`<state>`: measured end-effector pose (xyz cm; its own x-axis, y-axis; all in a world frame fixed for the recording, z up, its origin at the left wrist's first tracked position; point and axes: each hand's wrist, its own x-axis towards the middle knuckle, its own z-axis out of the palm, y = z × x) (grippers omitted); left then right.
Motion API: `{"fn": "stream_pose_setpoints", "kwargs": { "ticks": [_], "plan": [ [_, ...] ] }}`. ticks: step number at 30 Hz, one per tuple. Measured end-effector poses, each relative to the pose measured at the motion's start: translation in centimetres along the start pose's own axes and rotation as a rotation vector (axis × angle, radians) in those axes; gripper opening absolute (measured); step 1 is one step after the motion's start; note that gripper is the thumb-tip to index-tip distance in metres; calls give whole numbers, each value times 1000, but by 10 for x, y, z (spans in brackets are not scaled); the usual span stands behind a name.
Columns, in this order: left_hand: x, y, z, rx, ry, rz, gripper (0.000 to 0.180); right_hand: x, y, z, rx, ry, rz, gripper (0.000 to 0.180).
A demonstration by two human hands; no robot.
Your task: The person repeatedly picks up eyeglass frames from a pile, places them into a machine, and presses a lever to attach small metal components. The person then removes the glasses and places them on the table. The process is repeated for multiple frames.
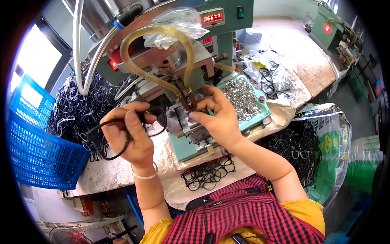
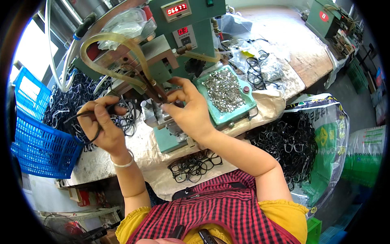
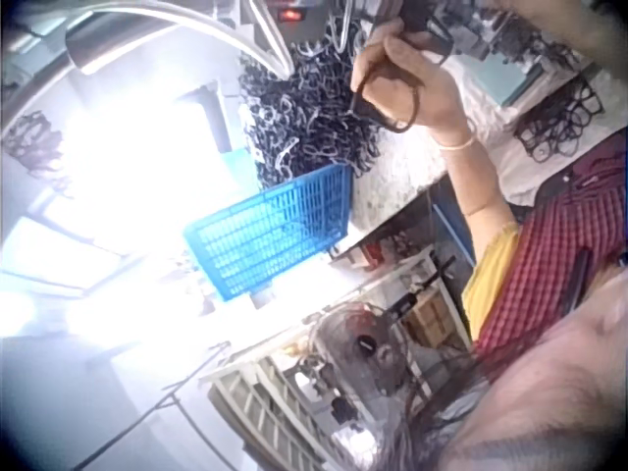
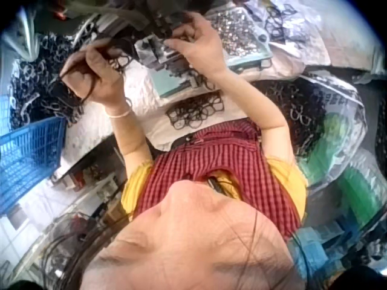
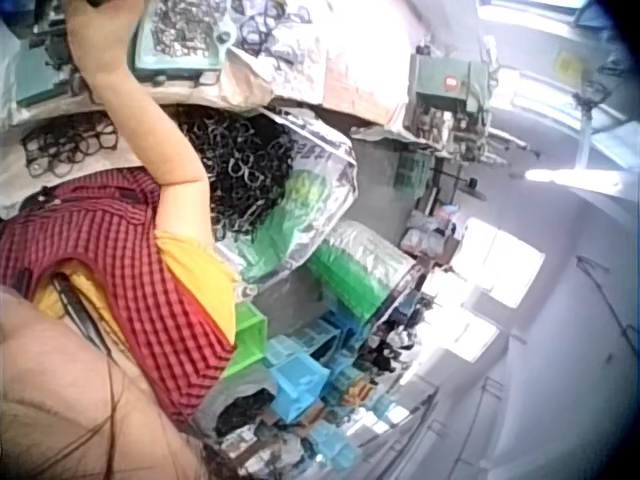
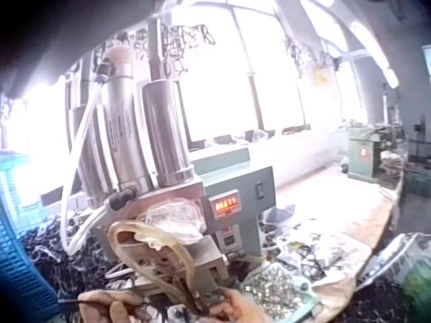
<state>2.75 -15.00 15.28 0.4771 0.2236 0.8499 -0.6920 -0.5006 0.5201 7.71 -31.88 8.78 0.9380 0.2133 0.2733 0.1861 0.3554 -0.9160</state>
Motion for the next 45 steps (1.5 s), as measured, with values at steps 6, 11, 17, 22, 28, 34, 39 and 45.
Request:
{"fn": "stream_pose_setpoints", "kwargs": {
  "ticks": [6, 11, 17, 22, 28, 34, 39, 45],
  "plan": [
    [5, 7, 1, -18, 33, -91, 17, 0, 1, 0, -29, 34, -56, 52],
    [6, 9, 0, -57, 37, -98, 15, -1, 9, -12, -105, 52, -18, 21],
    [-35, 35, -6, -251, 6, -164, 27, -4, 11, -26, -330, 84, -206, 12],
    [-51, 7, -9, -322, 112, -467, 23, -1, 22, -9, -233, 70, -334, 16],
    [-5, 42, 3, -149, 127, -160, 29, -2, 30, -3, -45, 54, -206, 35],
    [6, 13, 13, -61, 241, -176, 21, -9, 26, 13, 219, 145, -50, 40],
    [10, 17, 11, -42, 176, -219, 20, -10, 19, 11, 110, 159, -73, 49],
    [-39, 51, -11, -634, -413, -837, 33, -22, -8, -54, -752, -94, -359, 45]
  ]
}}
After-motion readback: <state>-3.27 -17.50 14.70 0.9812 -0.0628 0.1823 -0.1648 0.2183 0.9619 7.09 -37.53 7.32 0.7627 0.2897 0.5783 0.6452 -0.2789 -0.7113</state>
